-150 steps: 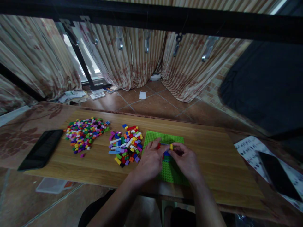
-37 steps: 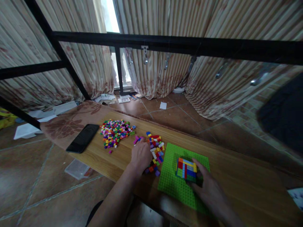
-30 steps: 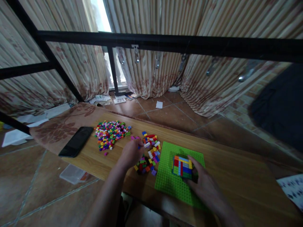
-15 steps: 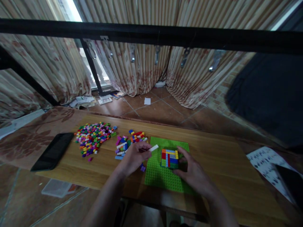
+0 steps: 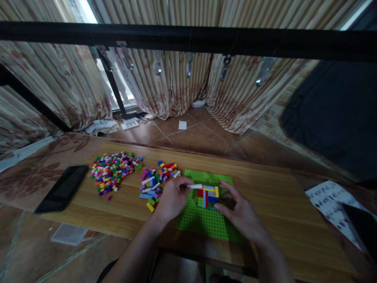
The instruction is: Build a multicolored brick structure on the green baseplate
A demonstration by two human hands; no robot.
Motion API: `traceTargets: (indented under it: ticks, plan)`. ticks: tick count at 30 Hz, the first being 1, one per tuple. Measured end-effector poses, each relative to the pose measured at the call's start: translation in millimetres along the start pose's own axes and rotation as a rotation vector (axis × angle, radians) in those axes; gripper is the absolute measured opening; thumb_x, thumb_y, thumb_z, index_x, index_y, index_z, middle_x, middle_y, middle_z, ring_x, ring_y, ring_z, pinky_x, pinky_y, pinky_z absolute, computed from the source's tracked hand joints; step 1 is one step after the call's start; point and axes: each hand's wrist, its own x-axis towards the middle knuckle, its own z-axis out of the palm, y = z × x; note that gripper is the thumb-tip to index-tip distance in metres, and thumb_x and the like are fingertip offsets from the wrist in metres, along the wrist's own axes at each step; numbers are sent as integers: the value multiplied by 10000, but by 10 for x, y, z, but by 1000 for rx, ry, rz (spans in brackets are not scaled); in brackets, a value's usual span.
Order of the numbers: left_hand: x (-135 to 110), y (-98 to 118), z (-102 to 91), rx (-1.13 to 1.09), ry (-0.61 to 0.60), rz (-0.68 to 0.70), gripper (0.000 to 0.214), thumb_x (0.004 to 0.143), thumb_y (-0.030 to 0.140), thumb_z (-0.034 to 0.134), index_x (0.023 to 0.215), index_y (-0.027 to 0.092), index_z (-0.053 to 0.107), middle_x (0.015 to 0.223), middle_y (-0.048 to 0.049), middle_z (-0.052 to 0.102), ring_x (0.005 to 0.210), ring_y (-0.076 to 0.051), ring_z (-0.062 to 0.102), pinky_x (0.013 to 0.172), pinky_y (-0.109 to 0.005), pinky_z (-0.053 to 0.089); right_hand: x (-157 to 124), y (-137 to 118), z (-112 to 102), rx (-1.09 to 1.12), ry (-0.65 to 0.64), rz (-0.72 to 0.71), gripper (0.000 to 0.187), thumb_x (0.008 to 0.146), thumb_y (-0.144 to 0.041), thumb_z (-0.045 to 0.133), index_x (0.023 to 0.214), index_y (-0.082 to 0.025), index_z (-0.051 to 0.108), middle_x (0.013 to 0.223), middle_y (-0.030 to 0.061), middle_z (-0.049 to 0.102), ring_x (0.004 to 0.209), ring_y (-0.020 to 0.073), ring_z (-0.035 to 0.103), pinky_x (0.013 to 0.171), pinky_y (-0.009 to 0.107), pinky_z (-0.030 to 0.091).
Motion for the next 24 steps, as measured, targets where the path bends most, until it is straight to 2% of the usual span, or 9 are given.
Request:
traceTargets:
  ticks: [11, 17, 24]
  plan:
    - [45, 87, 173, 210, 51, 116, 260, 833, 61, 536, 921, 196, 740, 942, -40, 741, 892, -172, 668, 840, -288, 505, 42, -17, 33, 3, 57, -42, 587, 813, -495, 658, 1335, -257, 534, 1284, 104, 635, 1087, 269, 639, 965, 485, 501]
    - [91, 64, 272, 232, 28, 142, 252, 842, 67, 540, 919, 203, 738, 956, -32, 746, 911, -172, 673, 860, -284, 504, 67, -37, 51, -2, 56, -43, 577, 811, -476, 658, 1327, -246, 544, 1274, 103, 645, 1093, 268, 633, 966, 472, 496]
    - [103, 17, 280, 217, 26, 186, 268, 836, 45, 541, 936, 203, 733, 966, -25, 747, 914, -165, 680, 851, -272, 504, 92, -38, 74, 9, 65, -47, 579, 789, -479, 663, 1309, -243, 565, 1270, 111, 647, 1067, 281, 643, 939, 485, 505]
